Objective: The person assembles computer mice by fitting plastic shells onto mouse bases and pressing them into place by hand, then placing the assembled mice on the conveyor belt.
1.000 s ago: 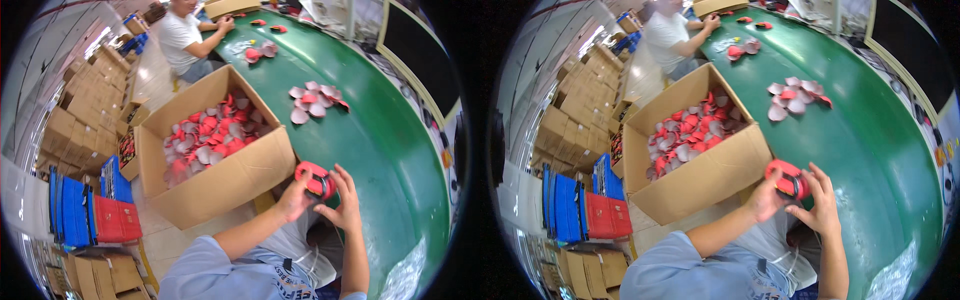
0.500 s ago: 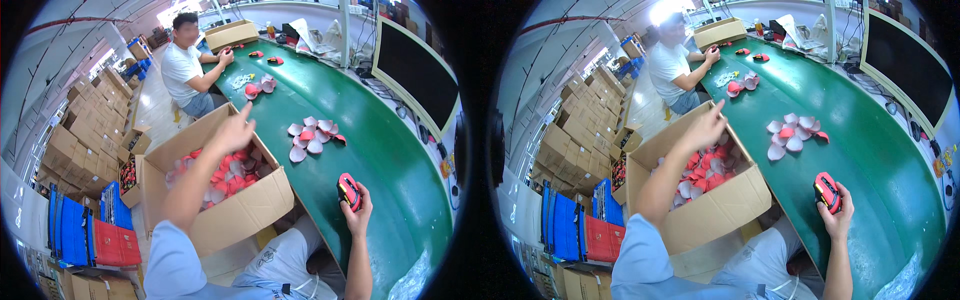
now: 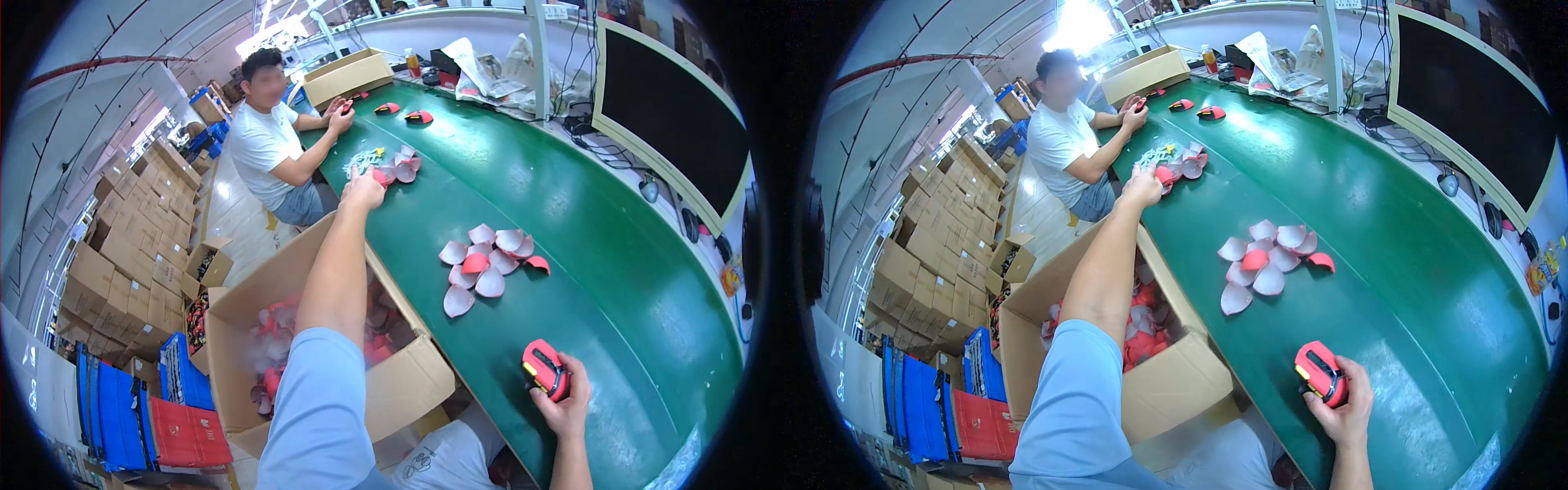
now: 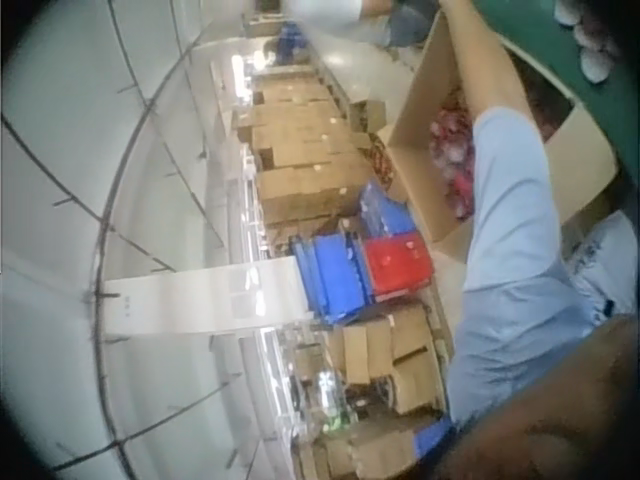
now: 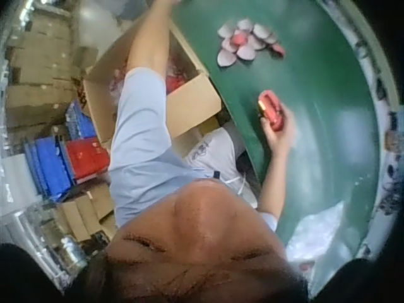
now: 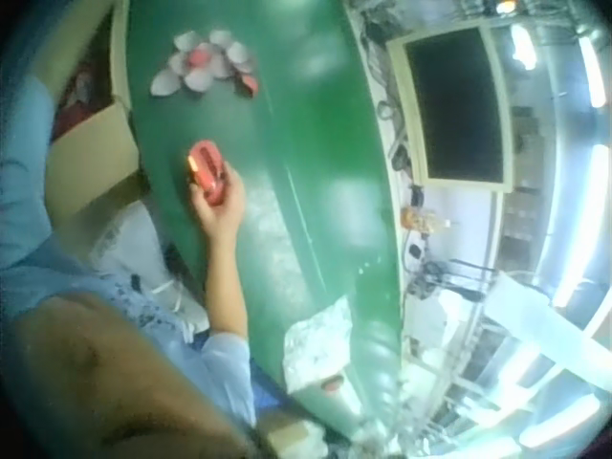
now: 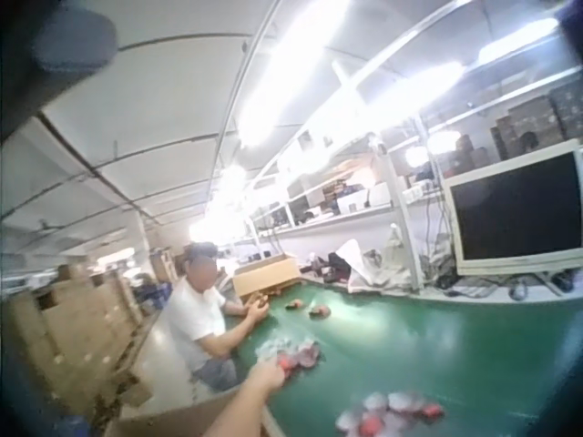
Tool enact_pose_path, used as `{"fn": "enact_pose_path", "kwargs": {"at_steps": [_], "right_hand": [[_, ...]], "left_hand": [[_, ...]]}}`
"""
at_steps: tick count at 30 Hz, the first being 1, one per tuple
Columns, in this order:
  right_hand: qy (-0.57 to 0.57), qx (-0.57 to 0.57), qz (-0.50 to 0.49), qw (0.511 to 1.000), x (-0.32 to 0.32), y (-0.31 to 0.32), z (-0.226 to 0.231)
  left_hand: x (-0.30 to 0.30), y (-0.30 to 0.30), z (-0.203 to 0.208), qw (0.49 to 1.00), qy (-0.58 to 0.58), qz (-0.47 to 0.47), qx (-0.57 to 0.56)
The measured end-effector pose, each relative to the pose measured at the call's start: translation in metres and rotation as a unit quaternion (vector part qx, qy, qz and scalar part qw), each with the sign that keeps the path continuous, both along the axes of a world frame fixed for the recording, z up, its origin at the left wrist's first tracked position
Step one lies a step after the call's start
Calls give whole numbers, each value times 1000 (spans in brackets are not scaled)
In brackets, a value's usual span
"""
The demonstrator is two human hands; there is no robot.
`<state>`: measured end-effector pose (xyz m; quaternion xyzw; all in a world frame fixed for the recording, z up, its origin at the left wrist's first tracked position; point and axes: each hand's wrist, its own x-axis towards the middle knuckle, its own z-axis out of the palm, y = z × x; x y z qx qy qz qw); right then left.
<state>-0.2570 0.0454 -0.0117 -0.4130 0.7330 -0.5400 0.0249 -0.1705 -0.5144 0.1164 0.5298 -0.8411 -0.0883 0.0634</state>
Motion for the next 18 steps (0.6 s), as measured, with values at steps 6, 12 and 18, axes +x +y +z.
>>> {"fn": "enact_pose_path", "kwargs": {"at_steps": [6,12,18], "right_hand": [[-26,44,-20,998,1,2,3],[-4,62,-12,998,7,6,3],[-3,66,-18,998,9,5,4]], "left_hand": [[-36,-32,-13,998,-30,49,39],[-37,-73,-42,999,-12,50,-17],[-40,-77,-53,997,-2,72,-2]]}}
